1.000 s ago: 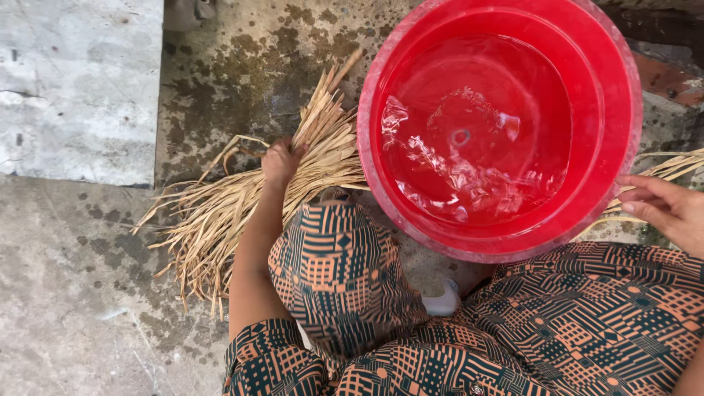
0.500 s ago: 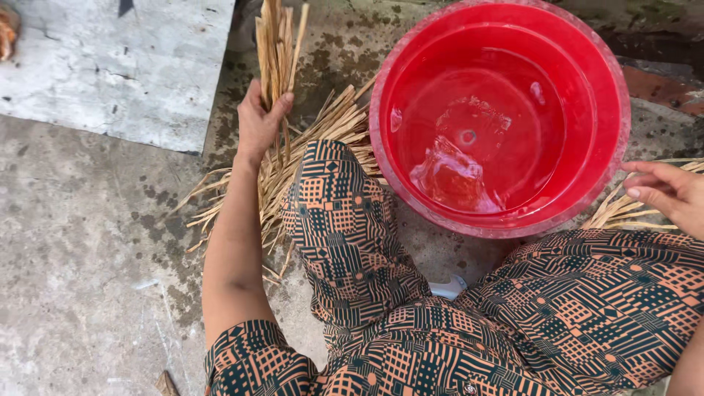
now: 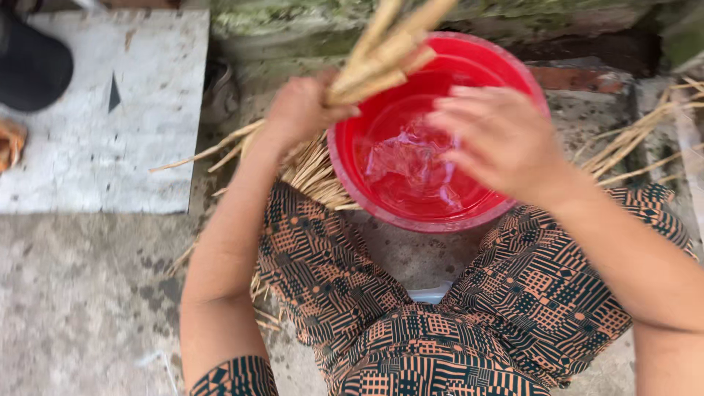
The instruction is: The person sits on the ground in front of a red basin of water and soaks bundles of dried palm leaf strips, dipping and swishing them in the water, then sets the wetted strips aside on the ground and reaches for more dry strips to repeat the process.
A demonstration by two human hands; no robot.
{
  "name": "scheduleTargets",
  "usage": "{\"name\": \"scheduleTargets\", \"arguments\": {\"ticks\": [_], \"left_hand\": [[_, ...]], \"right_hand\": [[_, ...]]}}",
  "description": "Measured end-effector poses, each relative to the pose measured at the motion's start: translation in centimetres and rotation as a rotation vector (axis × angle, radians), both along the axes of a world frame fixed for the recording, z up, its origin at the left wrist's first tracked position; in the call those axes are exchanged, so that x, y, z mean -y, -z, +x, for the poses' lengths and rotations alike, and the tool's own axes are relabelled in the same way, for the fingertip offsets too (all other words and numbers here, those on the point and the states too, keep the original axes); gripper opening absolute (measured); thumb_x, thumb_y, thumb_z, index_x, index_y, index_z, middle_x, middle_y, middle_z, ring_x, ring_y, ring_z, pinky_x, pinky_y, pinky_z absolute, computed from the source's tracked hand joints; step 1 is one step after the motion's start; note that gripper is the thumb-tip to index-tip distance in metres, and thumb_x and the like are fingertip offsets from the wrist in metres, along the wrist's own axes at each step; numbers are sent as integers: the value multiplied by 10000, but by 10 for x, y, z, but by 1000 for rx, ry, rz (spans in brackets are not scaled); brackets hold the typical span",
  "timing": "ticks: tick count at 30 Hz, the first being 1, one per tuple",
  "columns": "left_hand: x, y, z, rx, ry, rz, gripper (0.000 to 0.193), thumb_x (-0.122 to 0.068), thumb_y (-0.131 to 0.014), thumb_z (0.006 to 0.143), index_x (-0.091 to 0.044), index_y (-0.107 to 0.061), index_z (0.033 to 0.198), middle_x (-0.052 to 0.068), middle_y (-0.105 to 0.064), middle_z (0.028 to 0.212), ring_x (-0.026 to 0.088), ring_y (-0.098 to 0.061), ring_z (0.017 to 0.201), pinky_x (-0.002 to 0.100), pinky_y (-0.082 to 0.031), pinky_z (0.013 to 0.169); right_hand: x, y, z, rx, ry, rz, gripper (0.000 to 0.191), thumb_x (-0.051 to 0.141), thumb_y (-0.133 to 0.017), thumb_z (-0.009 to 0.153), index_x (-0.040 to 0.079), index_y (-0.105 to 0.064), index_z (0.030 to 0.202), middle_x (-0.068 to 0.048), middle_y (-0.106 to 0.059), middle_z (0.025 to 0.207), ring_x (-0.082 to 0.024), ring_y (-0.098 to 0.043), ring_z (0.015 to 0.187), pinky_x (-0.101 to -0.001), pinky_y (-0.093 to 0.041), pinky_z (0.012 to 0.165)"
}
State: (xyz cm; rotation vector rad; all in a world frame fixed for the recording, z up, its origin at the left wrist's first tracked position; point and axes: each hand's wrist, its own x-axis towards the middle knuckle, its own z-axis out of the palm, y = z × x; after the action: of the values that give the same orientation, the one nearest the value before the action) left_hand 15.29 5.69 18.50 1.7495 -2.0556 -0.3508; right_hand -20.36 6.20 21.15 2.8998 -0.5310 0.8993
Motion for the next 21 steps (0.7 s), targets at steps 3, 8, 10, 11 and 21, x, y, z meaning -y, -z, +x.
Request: {"name": "scheduleTargets", "arguments": {"ticks": [3,8,10,11,21], "left_hand": [[22,13,-62,24,227,55,543,-330,-836,786,-93,-663,1242,220,-727,1059,409,-692,993,507,-541,852],[36,42,-101,-21,366,263,566,-270,-820,786,-69,-586,1261,216,-723,1077,378,-692,1054,497,-542,894],[41,55,-103,9,360,259,585,-201,-774,781,-93,-553,1311,200,-722,1081,367,-696,1043,524,-535,883],[43,61,-103,77,336,229,578,-179,-755,783,-103,-547,1317,190,-718,1093,361,-696,1042,552,-533,875],[94,91,-61,451,-160,-305,729,-204,-786,758,-146,-519,1434,208,-468,1431,415,-342,1406,773,-239,1062]], "right_hand": [[-2,11,41,-143,68,-53,931,374,-814,721,125,-455,1543,-175,-487,1556,-367,-400,1453,-662,-186,1174],[54,66,34,-271,445,64,780,234,-828,813,152,-511,1521,-88,-672,1174,-296,-622,1194,-652,-254,1215],[72,95,21,-220,396,319,536,221,-819,755,132,-598,1235,-95,-695,1114,-329,-676,1094,-521,-489,994],[77,109,14,-206,434,396,458,249,-811,812,112,-592,1191,-106,-698,1088,-339,-682,1062,-521,-504,932],[138,240,-16,473,620,1292,448,275,-757,957,57,-638,1330,-154,-708,1139,-322,-710,1051,-458,-561,898]]}}
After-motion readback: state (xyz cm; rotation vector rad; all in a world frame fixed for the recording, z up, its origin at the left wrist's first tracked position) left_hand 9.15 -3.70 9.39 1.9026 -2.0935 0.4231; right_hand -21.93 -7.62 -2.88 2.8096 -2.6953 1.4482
